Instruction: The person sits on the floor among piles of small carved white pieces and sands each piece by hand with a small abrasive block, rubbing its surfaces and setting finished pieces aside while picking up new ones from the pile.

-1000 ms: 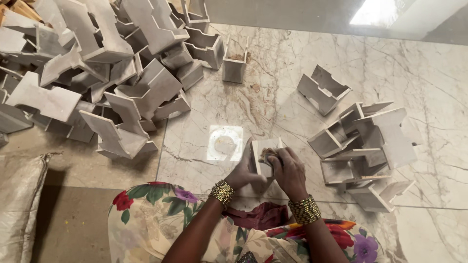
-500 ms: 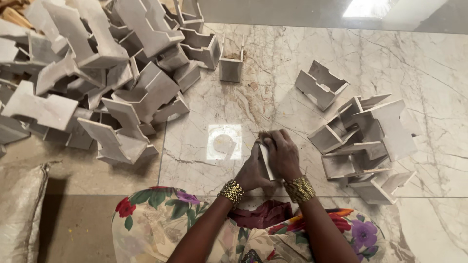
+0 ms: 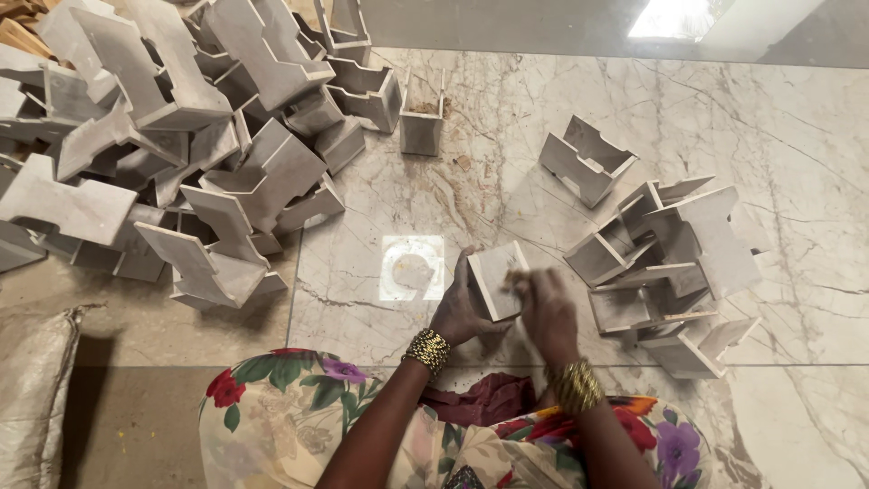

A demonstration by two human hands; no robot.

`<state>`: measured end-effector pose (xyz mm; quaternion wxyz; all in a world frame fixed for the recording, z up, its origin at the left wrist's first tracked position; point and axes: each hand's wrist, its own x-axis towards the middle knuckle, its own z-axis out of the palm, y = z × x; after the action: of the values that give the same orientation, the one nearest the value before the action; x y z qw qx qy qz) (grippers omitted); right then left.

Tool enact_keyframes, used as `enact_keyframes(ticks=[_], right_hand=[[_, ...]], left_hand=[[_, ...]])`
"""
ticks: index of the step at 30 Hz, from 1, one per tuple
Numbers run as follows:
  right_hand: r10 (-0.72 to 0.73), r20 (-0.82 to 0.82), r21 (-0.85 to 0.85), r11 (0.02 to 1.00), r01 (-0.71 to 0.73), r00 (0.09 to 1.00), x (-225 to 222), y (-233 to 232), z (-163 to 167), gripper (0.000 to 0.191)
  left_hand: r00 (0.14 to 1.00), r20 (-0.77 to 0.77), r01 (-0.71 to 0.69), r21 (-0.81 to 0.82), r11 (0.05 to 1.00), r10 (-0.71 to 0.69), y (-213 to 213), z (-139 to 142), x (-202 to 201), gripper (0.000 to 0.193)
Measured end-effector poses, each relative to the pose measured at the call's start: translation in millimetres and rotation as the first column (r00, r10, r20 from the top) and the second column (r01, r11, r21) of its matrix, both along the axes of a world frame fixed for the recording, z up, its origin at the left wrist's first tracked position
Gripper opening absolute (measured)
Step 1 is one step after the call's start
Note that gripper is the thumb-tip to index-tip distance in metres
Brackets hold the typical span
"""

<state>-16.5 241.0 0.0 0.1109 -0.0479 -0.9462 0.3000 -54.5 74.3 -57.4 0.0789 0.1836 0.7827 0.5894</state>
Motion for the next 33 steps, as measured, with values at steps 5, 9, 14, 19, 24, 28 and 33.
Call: enact_keyframes(ticks=[5,9,14,19,24,28,33], right_hand=[[0.028,-0.162,0.109,0.994,-0.010,0.986,16,-1,-8,0.013],[-0.097,-0.199,0.165,0.978,0.130,0.975,21,-3,-12,0.014],[0.063,-0.188,0.045,0.997,-0.055,0.980,3,-19,-13,0.011],[-0.075,-0.225,0.194,0.974,0.120,0.971,-36,-15,2,0.009],[0.043,-0.246,0.033,0.999,-0.036,0.968,-52,-21,12,0.012],[0.155,-0.292,0.089,0.987,-0.135,0.944,-48,-31,5,0.022],[-0.138,-0.249,0.083,0.983,0.163,0.959,-53,7,-2,0.007]], left_hand=[[0.997,0.060,-0.056,0.094,0.994,0.050,6,0,0,0.154],[0.996,0.058,-0.074,0.051,0.996,0.071,7,-5,2,0.151],[0.979,0.198,-0.053,0.076,0.996,0.037,5,-10,-4,0.137],[0.999,0.050,-0.018,0.068,0.998,0.014,4,-6,-2,0.149],[0.998,0.045,-0.034,0.029,0.999,0.033,9,0,-3,0.148],[0.994,0.112,-0.016,-0.023,1.000,0.019,15,0,-2,0.147],[1.000,0.010,-0.004,0.055,0.998,0.004,21,1,7,0.148]])
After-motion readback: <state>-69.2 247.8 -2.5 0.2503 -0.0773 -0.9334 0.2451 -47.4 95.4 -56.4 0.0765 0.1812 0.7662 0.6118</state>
